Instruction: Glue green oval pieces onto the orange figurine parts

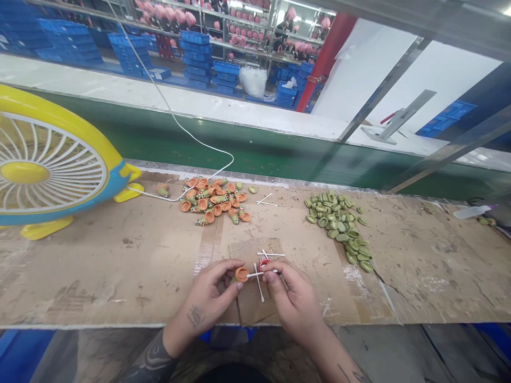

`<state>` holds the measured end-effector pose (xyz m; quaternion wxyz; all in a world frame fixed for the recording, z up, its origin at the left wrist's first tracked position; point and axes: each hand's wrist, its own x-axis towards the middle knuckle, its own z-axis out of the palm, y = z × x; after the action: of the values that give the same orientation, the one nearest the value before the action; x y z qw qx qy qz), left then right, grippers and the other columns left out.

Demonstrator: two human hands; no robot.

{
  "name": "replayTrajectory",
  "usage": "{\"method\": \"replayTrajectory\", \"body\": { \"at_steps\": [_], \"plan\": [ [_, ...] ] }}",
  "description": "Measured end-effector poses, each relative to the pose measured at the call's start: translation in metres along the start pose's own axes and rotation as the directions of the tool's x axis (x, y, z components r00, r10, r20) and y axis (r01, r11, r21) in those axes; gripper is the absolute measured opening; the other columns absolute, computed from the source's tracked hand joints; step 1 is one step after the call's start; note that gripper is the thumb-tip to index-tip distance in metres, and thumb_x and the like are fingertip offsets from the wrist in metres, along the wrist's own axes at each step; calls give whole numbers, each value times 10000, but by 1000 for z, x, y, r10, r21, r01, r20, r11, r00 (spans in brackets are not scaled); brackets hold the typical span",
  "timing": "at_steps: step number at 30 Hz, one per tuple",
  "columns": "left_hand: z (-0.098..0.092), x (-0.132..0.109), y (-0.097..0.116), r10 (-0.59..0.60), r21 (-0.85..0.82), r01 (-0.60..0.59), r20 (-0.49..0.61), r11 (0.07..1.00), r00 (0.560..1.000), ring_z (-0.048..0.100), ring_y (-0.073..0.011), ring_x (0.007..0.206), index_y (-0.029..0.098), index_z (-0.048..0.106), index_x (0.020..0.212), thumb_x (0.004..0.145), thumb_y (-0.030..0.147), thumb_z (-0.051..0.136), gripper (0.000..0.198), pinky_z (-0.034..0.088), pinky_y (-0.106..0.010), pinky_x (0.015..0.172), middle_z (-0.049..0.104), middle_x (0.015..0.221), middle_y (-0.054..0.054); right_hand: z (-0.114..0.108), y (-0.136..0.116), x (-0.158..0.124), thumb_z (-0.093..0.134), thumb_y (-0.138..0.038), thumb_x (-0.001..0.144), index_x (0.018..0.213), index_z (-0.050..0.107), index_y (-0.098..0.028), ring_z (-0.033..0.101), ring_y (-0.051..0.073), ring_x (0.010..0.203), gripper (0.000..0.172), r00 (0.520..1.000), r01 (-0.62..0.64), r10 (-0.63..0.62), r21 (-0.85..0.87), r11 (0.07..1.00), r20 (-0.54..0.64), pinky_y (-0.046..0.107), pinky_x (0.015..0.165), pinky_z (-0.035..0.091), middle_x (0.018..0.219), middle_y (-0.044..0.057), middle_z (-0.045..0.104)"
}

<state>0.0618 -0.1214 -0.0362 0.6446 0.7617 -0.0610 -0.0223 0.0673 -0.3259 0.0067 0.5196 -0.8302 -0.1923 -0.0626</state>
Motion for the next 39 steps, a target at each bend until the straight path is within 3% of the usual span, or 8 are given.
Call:
{"method": "replayTrajectory", "body": {
  "at_steps": [4,8,13,19,22,30,34,39],
  "plan": [
    [1,-2,-2,-1,-79,4,36,997,999,681,-220,1000,221,643,1148,937,220,624,212,561,-322,869,699,1060,-69,-5,1,-1,508,-201,1045,1057,659,-266,668,154,896,165,998,53,-52,19,998,-36,261,828,506,935,-3,697],
    [2,-3,-8,42,-103,-47,-44,994,998,642,-198,1029,229,616,1124,960,190,599,169,527,-302,901,656,1102,-65,-19,5,1,526,-216,1041,1012,673,-281,673,132,816,163,993,-19,13,-43,999,-120,213,756,509,886,-32,712],
    [4,-2,-17,11,-208,-32,-99,978,995,655,-194,1007,241,575,1210,959,211,625,258,548,-310,903,657,1071,-57,-29,19,0,515,-235,1033,976,671,-248,684,159,853,167,998,-54,45,-207,977,-50,241,771,507,914,-8,733],
    [-1,1,-17,73,59,-69,-69,996,995,599,-261,1259,256,642,1293,977,205,568,329,508,-404,1052,643,1300,-109,-21,32,-4,481,-227,1038,1014,670,-228,683,197,946,191,995,-79,93,-280,957,38,304,847,502,992,27,742],
    [-3,2,-11,104,136,-97,-46,986,994,555,-285,1325,256,657,1322,930,184,595,404,581,-344,917,570,1392,-126,-20,32,-3,480,-214,1035,1023,670,-226,685,203,955,190,995,-67,87,-293,954,54,312,856,503,1003,31,744],
    [2,0,-10,38,46,-36,-47,998,998,674,-245,1080,230,657,1170,895,153,637,286,572,-332,891,698,1130,-86,-30,17,-3,503,-208,1037,994,655,-237,678,178,841,161,998,16,-31,-245,969,-56,269,756,506,916,19,725],
    [2,0,-10,73,-24,-74,-34,997,997,661,-243,1092,233,642,1102,886,112,636,247,548,-323,902,687,1118,-80,-31,14,-4,517,-197,1026,968,658,-233,679,176,836,157,999,13,-20,-238,971,-25,266,756,510,893,15,720],
    [-1,0,-5,130,-2,-130,-14,992,991,655,-231,1106,250,647,1095,861,69,639,296,521,-323,939,684,1132,-65,-21,7,-6,537,-255,1036,985,682,-248,677,165,789,154,990,-67,58,-69,995,-127,252,728,521,862,6,715]
  ]
}}
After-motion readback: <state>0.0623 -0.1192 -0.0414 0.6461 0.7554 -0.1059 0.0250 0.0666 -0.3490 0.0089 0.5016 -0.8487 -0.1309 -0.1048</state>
